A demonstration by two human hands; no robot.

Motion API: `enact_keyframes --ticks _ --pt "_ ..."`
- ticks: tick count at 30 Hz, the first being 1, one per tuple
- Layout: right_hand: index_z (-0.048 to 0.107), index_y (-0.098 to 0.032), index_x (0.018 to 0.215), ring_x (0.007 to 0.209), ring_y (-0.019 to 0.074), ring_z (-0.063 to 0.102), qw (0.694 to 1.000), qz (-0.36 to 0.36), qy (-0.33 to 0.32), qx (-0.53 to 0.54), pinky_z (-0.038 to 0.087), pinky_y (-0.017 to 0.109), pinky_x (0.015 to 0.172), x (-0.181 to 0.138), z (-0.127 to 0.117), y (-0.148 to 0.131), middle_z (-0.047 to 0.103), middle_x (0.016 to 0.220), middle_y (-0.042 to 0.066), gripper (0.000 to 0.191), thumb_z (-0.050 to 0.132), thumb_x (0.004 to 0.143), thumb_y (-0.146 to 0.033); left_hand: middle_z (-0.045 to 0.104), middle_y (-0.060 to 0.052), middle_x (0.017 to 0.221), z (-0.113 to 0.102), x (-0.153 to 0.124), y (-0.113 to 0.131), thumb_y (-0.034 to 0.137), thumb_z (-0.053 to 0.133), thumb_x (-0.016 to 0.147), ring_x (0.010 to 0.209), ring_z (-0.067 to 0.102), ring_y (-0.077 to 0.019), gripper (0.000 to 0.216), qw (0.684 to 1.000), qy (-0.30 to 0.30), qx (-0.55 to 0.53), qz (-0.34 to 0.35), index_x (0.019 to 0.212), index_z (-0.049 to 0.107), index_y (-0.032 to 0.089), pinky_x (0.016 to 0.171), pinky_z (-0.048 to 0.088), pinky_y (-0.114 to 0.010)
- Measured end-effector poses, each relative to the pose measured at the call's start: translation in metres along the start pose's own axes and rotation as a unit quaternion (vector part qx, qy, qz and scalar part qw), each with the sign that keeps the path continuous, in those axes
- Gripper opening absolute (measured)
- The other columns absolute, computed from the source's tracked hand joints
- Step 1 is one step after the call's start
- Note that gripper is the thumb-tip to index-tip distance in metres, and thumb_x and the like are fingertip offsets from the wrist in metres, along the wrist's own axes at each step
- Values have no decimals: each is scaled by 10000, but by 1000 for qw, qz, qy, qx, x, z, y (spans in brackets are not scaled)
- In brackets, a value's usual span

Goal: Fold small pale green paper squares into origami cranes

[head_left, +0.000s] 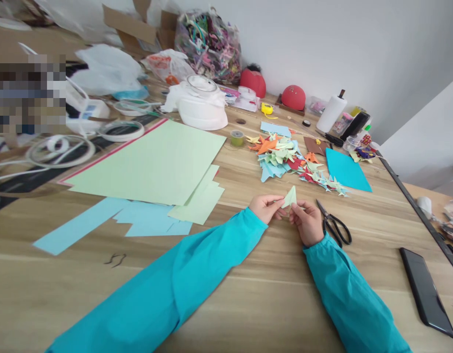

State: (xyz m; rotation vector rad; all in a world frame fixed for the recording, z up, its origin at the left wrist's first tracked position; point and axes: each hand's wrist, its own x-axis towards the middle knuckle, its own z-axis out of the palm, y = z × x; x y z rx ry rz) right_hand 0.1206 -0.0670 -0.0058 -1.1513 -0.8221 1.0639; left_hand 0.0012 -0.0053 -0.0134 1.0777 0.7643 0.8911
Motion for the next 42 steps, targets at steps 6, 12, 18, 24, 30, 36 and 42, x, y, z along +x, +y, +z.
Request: enact_keyframes --ticks 6,12,18,24,30,36,42 --pt "592 -152 693 406 73 493 1000 1 5 7 370 189 388 0 0 0 588 538 -20 157 671 673 -286 667 -54 650 1 -2 5 280 662 646 528 632 -152 312 999 -4 -33 -26 881 640 76 410 491 -214" --pt "595 -150 711 423 80 502 1000 -8 3 -7 384 196 393 0 1 0 595 554 -11 173 668 674 -302 679 -71 693 1 -1 7 280 661 655 572 647 -166 317 998 0 -57 -40 897 637 77 434 501 -217" --pt "598 -153 705 429 91 511 999 -8 -9 -30 399 206 401 0 0 1 598 557 -6 169 671 672 -302 680 -63 649 -1 -1 4 337 688 613 560 642 -169 359 999 -11 -27 -15 869 657 87 438 502 -230" --pt "624 -137 724 426 91 509 995 -13 -38 -90 414 219 416 -1 -1 2 630 583 18 166 660 688 -295 661 -37 566 -1 -1 -2 323 673 626 505 618 -145 315 1000 -19 17 11 845 670 96 432 498 -226" --pt "612 -159 719 476 101 525 995 -50 -12 -82 431 223 445 0 2 3 628 605 -1 165 672 667 -303 659 -38 594 0 -1 -3 252 687 595 521 607 -131 309 999 2 29 20 854 663 86 456 501 -221" --pt "562 -167 736 446 93 507 996 -48 13 -68 414 217 427 2 -1 6 596 585 -21 197 683 654 -299 633 -19 564 -1 0 -7 203 669 597 433 528 -85 240 996 6 82 41 817 676 107 425 464 -202" --pt "537 -173 751 394 77 455 996 -47 6 -70 371 195 384 3 -3 6 543 494 -50 212 685 653 -289 624 -20 550 -2 0 -14 237 671 602 462 545 -100 287 991 -3 119 54 864 671 119 443 454 -200"
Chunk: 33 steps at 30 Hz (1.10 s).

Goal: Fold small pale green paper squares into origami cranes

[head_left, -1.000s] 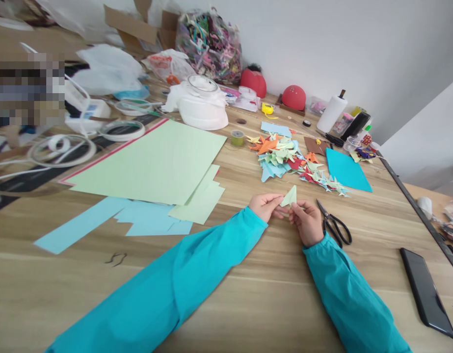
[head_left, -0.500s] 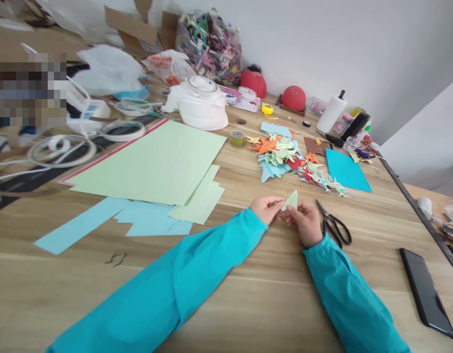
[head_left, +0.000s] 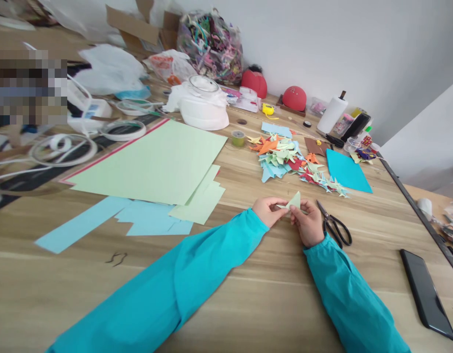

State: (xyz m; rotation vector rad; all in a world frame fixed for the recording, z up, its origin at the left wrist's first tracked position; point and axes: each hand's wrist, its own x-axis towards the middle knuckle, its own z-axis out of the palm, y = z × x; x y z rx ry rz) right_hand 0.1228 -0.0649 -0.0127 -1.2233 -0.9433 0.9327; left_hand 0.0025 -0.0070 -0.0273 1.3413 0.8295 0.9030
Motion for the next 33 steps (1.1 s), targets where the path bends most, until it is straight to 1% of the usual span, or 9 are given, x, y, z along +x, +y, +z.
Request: enact_keyframes --ticks 7,10,13,18,22,26,28,30,33 --pt "533 -170 744 343 53 406 1000 6 -1 -12 300 171 341 0 -1 0 508 457 -69 208 677 662 -295 666 -51 646 -1 -3 4 234 663 597 540 588 -124 282 999 -9 27 20 855 671 120 496 477 -216" --pt "542 -169 751 333 45 388 1000 10 -4 -3 295 170 336 -1 0 -1 496 458 -74 211 685 655 -289 640 -28 572 0 -5 8 206 658 596 471 557 -104 277 1000 -14 7 0 859 667 116 441 449 -200" --pt "545 -169 749 314 42 363 1000 16 -8 17 275 171 316 -1 0 -1 476 440 -82 231 697 636 -302 586 5 480 1 -6 12 186 671 583 408 521 -86 251 1000 1 -11 -20 823 664 114 383 408 -177" --pt "527 -172 744 292 34 338 999 26 0 42 253 164 294 0 1 -1 480 433 -86 264 717 613 -298 577 12 480 2 -6 14 193 706 556 383 520 -78 234 998 -8 -42 -48 766 643 109 345 383 -164" --pt "538 -176 800 310 52 400 998 26 14 47 293 166 299 0 2 -3 514 457 -74 257 689 649 -319 598 1 504 1 -4 15 230 720 551 380 518 -81 323 996 -5 -62 -59 835 634 101 351 398 -175" --pt "536 -179 815 364 59 469 996 33 13 87 348 172 319 -1 4 -6 600 610 -29 221 637 697 -337 613 -10 555 -2 -3 19 274 701 574 427 540 -102 478 996 7 -82 -28 998 597 80 358 414 -192" --pt "530 -181 841 373 61 481 994 34 9 100 361 173 326 0 4 -7 613 638 -21 219 633 703 -317 609 -4 571 -3 -3 21 285 683 595 449 546 -107 553 996 -2 -88 -18 1093 556 83 365 423 -197" --pt "520 -191 896 373 63 483 994 29 4 102 368 172 329 0 4 -8 618 645 -21 236 628 712 -292 615 -6 596 -4 -3 21 286 668 611 465 548 -104 570 996 -19 -88 -14 1132 540 94 375 429 -196" --pt "500 -213 945 377 67 489 995 18 0 103 378 173 334 0 3 -7 616 643 -30 250 613 729 -271 633 -20 627 -3 -2 19 281 658 623 456 533 -89 508 996 -38 -79 -18 1092 577 100 382 423 -188"
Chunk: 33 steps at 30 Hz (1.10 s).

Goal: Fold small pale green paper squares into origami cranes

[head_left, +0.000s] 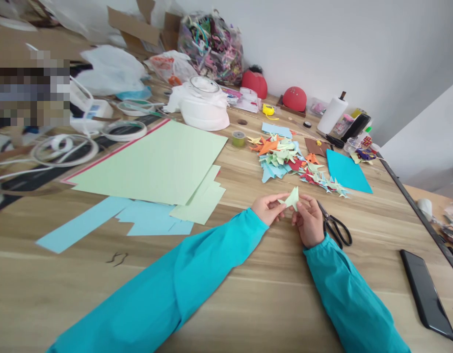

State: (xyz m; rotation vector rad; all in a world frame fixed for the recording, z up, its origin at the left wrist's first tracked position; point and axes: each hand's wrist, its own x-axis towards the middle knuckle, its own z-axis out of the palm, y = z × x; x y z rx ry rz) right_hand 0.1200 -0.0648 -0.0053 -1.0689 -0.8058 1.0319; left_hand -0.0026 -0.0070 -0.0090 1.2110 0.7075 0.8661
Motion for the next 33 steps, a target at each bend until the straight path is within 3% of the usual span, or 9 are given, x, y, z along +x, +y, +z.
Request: enact_keyframes --ticks 13,21,28,33 --pt "527 -214 939 412 91 539 998 11 -29 48 411 193 357 1 -1 -1 635 673 -13 205 578 744 -253 596 0 521 -1 3 -3 250 674 609 397 523 -88 446 1000 27 -8 -10 1021 618 86 365 414 -193" --pt "602 -165 783 444 101 559 998 34 -24 55 394 198 366 -1 -2 -2 654 695 20 99 598 708 -230 556 18 421 1 1 2 211 664 607 375 512 -85 233 998 56 -9 -28 806 666 89 366 421 -186" --pt "607 -152 751 392 89 517 999 38 -3 16 386 176 365 -1 -1 0 567 453 -29 121 662 665 -218 561 5 429 1 0 4 327 677 595 382 522 -99 303 998 52 -17 -31 767 640 81 354 408 -191" --pt "566 -169 771 406 71 519 1000 9 -7 -11 402 176 363 -1 -2 4 589 585 -40 199 699 625 -197 553 20 416 0 3 -4 245 693 567 373 498 -86 267 999 44 0 -5 777 629 93 370 411 -190"
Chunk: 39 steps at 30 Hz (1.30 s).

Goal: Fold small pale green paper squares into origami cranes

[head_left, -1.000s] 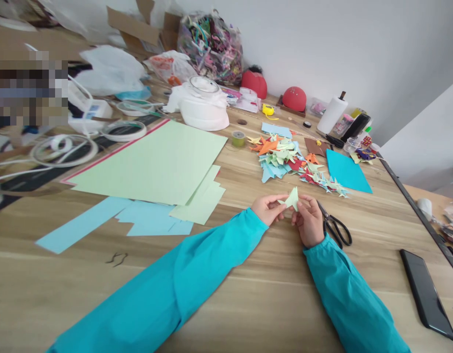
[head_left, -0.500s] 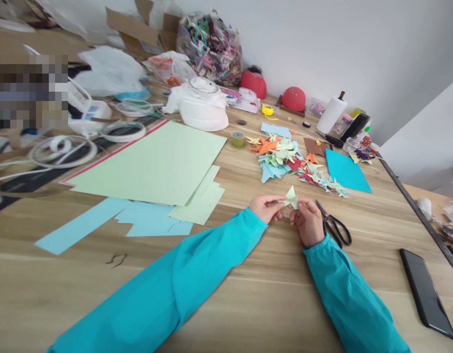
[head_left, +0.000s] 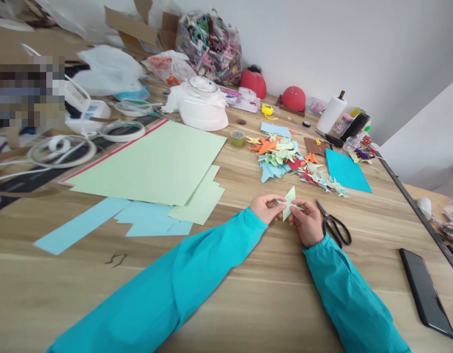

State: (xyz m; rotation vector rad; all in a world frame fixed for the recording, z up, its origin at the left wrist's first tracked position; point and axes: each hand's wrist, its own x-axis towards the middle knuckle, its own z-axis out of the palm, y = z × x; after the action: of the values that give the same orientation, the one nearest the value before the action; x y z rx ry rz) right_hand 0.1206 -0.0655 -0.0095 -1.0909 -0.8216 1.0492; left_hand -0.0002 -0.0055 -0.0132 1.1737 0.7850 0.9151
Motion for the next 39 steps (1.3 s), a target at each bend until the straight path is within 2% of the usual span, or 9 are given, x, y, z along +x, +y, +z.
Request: enact_keyframes --ticks 5,10,14,18,25,30,36,39 --pt "474 -203 762 379 63 502 1000 -27 0 -16 400 174 348 1 -1 3 562 601 -78 276 711 621 -186 543 35 399 -2 2 -3 206 685 561 335 469 -72 223 1000 6 2 11 732 581 109 350 386 -178" --pt "521 -188 842 394 67 498 998 -19 -19 -54 397 185 361 -1 0 1 595 634 -43 282 703 634 -242 523 53 377 0 0 0 270 722 528 318 475 -84 307 1000 14 -24 10 645 466 147 319 370 -175" --pt "572 -151 736 398 70 476 994 -14 -29 -108 384 187 379 -3 2 -3 573 528 -31 198 680 660 -299 484 73 329 -1 -2 3 313 739 511 268 425 -69 366 1000 10 -22 3 632 429 161 287 313 -153" --pt "558 -147 668 351 61 427 988 -7 -24 -155 330 178 357 -3 1 -4 512 421 -47 224 641 697 -353 469 93 324 -3 -1 6 340 756 483 243 406 -67 430 999 -9 -34 -16 652 397 173 271 274 -145" --pt "513 -158 610 303 44 352 989 -10 -27 -146 245 168 318 -2 -1 -1 465 362 -62 282 615 714 -400 523 82 385 -5 0 12 363 758 473 240 412 -67 481 998 -42 -40 -34 780 453 152 275 266 -161" --pt "529 -158 619 299 45 346 989 0 -47 -141 258 174 326 -3 0 -4 478 357 -59 276 592 736 -400 492 82 346 -7 2 12 372 737 520 241 416 -70 436 996 -65 -40 -35 785 481 138 285 275 -162" --pt "537 -158 619 326 55 403 986 -2 -51 -162 298 172 348 -4 2 -8 510 385 -48 263 589 742 -384 618 19 555 -6 1 11 317 760 492 291 468 -62 465 998 -46 -44 -28 835 515 119 305 333 -180" --pt "545 -156 619 330 57 415 987 0 -55 -148 303 173 350 -4 2 -7 518 391 -44 258 597 735 -381 598 33 517 -7 1 12 319 765 480 288 456 -57 463 998 -49 -41 -29 826 533 115 302 321 -175"
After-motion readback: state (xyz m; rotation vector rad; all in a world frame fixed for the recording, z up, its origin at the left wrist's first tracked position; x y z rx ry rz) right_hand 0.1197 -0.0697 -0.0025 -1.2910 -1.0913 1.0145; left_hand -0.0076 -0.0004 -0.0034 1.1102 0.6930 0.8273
